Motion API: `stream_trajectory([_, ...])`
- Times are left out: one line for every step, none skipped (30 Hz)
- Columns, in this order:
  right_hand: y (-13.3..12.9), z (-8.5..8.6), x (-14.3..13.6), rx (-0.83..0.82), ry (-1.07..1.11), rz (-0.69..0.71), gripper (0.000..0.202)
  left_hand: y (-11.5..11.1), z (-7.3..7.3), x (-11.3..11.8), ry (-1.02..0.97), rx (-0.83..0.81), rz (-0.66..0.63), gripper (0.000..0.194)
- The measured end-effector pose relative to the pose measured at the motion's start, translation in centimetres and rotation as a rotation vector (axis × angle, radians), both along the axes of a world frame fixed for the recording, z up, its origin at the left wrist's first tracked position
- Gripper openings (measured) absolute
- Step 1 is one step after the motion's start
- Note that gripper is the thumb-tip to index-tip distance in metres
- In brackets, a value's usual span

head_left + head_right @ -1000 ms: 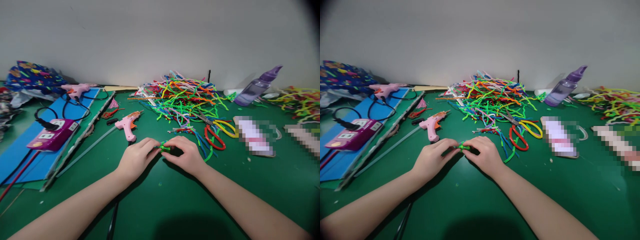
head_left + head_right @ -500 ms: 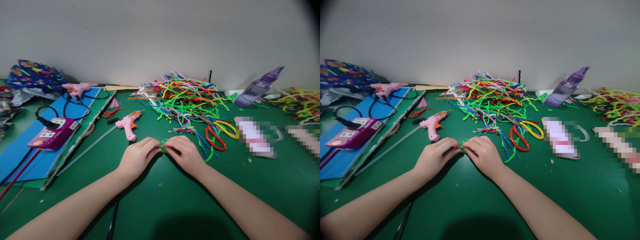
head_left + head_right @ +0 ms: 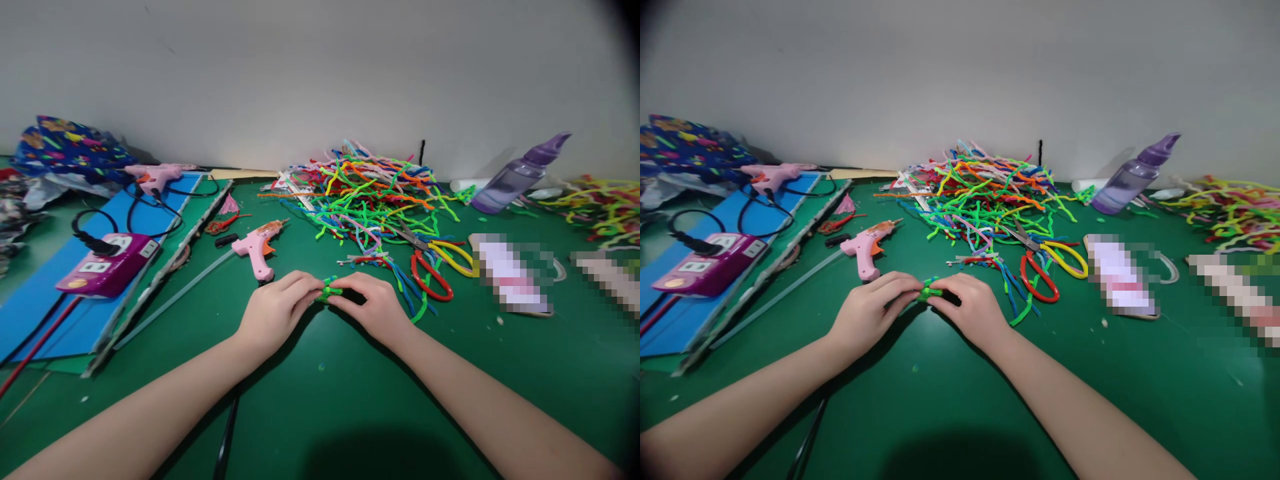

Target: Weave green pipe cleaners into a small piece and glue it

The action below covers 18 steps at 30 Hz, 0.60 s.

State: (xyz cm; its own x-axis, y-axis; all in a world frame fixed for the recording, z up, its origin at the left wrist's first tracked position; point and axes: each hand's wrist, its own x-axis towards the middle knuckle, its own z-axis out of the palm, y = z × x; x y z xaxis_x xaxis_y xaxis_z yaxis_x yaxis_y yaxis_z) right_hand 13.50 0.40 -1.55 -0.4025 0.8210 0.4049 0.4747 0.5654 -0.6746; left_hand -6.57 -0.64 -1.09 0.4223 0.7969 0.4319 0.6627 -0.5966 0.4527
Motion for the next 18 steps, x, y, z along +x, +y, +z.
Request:
stream_trajectory([0.03, -0.01, 0.00, -0.011, -0.003, -0.002, 0.014, 0.01, -0.03, 0.02, 0.004, 0.003, 0.001, 0.016])
stream_trajectory([0.05, -0.01, 0.00, -0.018, -0.015, -0.007, 0.016, 0.01, -0.04, 0.04, 0.013, 0.002, 0.006, 0.016])
stream_trajectory([0.07, 0.00, 0.01, -0.023, -0.036, -0.013, 0.019, 0.00, -0.05, 0.07, 0.027, 0.000, 0.013, 0.017])
stream_trajectory([0.08, 0.01, 0.02, -0.028, -0.063, -0.020, 0.021, -0.01, -0.05, 0.11, 0.046, -0.001, 0.019, 0.018])
stream_trajectory([0.09, 0.01, 0.04, -0.032, -0.090, -0.028, 0.023, -0.03, -0.04, 0.14, 0.067, -0.001, 0.026, 0.019])
stream_trajectory([0.10, -0.01, 0.06, -0.036, -0.114, -0.035, 0.023, -0.05, -0.03, 0.16, 0.085, 0.002, 0.030, 0.020])
stream_trajectory([0.12, -0.04, 0.07, -0.040, -0.130, -0.040, 0.021, -0.07, -0.01, 0.17, 0.098, 0.005, 0.032, 0.021])
stream_trajectory([0.13, -0.08, 0.09, -0.045, -0.136, -0.042, 0.019, -0.07, 0.01, 0.18, 0.100, 0.008, 0.029, 0.022])
stream_trajectory([0.15, -0.12, 0.10, -0.049, -0.135, -0.038, 0.018, -0.06, 0.03, 0.17, 0.093, 0.009, 0.023, 0.022])
stream_trajectory([0.17, -0.17, 0.10, -0.054, -0.127, -0.030, 0.017, -0.04, 0.05, 0.16, 0.077, 0.006, 0.014, 0.021])
stream_trajectory([0.19, -0.21, 0.09, -0.058, -0.117, -0.019, 0.016, -0.02, 0.07, 0.15, 0.058, 0.003, 0.005, 0.021])
stream_trajectory([0.22, -0.24, 0.08, -0.062, -0.104, -0.009, 0.015, 0.00, 0.08, 0.13, 0.039, -0.003, -0.005, 0.020])
stream_trajectory([0.24, -0.26, 0.06, -0.067, -0.091, 0.000, 0.014, 0.03, 0.09, 0.12, 0.022, -0.011, -0.014, 0.020])
stream_trajectory([0.27, -0.27, 0.04, -0.072, -0.078, 0.006, 0.013, 0.04, 0.09, 0.12, 0.008, -0.020, -0.021, 0.019])
stream_trajectory([0.30, -0.28, 0.01, -0.077, -0.066, 0.011, 0.012, 0.05, 0.08, 0.12, -0.003, -0.031, -0.028, 0.019])
stream_trajectory([0.32, -0.29, -0.01, -0.080, -0.057, 0.018, 0.012, 0.04, 0.06, 0.13, -0.012, -0.040, -0.034, 0.019])
stream_trajectory([0.35, -0.30, -0.04, -0.081, -0.051, 0.024, 0.012, 0.03, 0.03, 0.14, -0.018, -0.050, -0.039, 0.019])
stream_trajectory([0.37, -0.31, -0.06, -0.080, -0.047, 0.029, 0.012, 0.02, -0.01, 0.16, -0.023, -0.056, -0.041, 0.019])
